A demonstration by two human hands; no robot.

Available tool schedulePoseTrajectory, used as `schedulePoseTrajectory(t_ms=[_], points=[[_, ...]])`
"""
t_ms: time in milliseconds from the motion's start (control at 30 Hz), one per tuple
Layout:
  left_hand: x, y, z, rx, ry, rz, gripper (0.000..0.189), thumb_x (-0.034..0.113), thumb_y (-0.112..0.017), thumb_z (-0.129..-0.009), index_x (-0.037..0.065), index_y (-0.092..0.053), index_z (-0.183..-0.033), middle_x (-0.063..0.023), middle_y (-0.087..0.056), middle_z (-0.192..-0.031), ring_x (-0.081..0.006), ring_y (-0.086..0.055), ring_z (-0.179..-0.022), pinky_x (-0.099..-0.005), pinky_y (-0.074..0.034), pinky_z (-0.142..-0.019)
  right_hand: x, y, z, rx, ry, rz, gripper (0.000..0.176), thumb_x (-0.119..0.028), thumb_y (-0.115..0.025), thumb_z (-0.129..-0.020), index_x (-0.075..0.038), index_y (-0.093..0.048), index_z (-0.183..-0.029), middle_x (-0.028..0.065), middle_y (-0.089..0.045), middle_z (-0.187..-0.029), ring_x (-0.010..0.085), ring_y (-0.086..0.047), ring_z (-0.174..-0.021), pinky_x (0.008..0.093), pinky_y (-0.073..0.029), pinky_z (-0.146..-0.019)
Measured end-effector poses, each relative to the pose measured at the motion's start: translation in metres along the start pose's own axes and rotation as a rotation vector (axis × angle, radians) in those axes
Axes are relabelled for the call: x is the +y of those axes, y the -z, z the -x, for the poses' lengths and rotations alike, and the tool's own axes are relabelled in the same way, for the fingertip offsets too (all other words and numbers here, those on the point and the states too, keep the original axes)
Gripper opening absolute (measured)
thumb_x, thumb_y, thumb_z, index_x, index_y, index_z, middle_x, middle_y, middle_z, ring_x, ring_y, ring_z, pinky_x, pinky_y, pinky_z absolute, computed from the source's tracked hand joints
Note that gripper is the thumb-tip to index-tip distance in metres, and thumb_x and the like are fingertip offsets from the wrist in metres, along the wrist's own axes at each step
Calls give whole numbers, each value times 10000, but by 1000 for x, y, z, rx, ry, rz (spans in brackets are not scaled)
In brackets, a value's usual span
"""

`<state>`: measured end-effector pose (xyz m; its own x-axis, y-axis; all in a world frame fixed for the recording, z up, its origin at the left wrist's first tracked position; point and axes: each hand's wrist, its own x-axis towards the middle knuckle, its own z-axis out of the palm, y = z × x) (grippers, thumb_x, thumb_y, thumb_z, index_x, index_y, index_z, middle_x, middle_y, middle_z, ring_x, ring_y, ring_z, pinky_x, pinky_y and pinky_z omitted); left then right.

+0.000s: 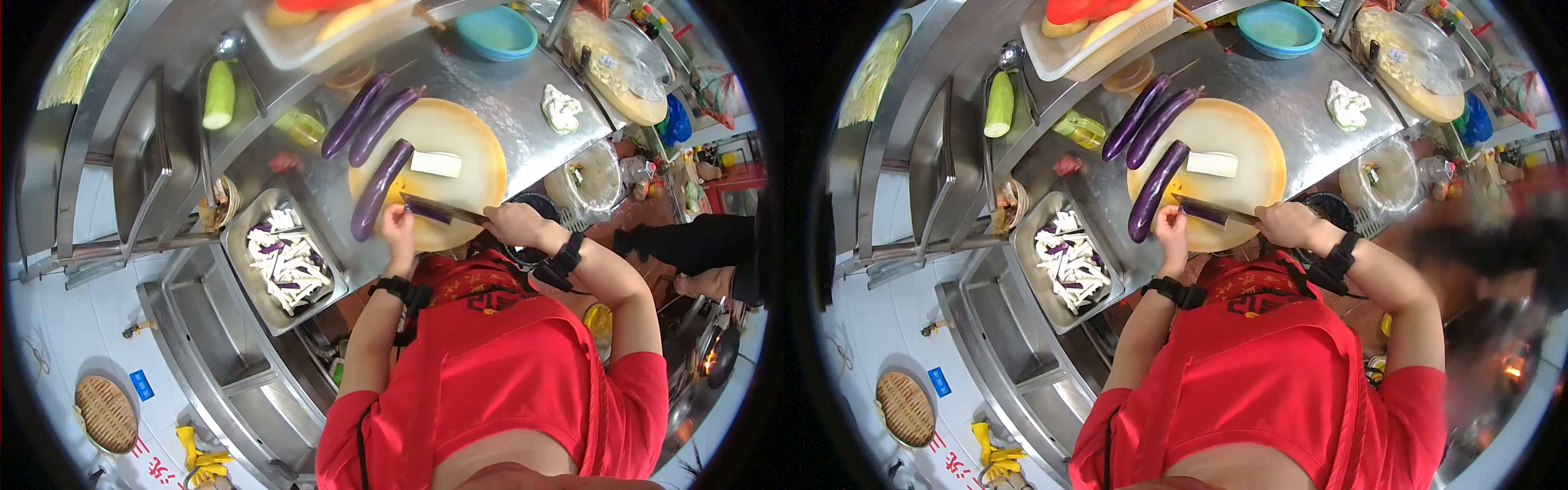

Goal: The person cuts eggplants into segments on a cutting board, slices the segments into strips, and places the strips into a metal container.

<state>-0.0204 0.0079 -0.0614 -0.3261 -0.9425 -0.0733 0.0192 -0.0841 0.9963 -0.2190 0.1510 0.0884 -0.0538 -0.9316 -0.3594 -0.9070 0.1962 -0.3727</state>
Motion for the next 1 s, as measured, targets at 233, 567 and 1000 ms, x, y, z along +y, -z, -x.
schedulePoseTrajectory(t_ms=[233, 567, 1000], points=[[2, 0, 1, -5, -1, -25, 172, -21, -572, -793, 32, -508, -944, 4, -501, -857, -73, -493, -764, -209, -419, -693, -9, -23, -26, 29, 27, -19, 294, -288, -498, -871, -6, -578, -889, 195, -631, -717, 358, -632, -681, 456, -503, -622], [14, 3, 9, -38, 17, -164, 192, -22, -571, -787, 30, -482, -950, -10, -489, -857, -95, -503, -790, -227, -435, -720, -7, -51, -13, -52, -89, -127, 292, -278, -510, -851, 0, -578, -904, 202, -638, -748, 353, -640, -709, 449, -511, -635], [26, 34, 23, -245, -586, -860, 283, 16, -570, -745, 77, -596, -1021, -149, -486, -1063, -349, -483, -995, -389, -428, -837, 15, -66, 5, 77, -134, -77, 263, -273, -502, -852, -30, -560, -936, 184, -633, -684, 340, -641, -641, 440, -511, -564]])
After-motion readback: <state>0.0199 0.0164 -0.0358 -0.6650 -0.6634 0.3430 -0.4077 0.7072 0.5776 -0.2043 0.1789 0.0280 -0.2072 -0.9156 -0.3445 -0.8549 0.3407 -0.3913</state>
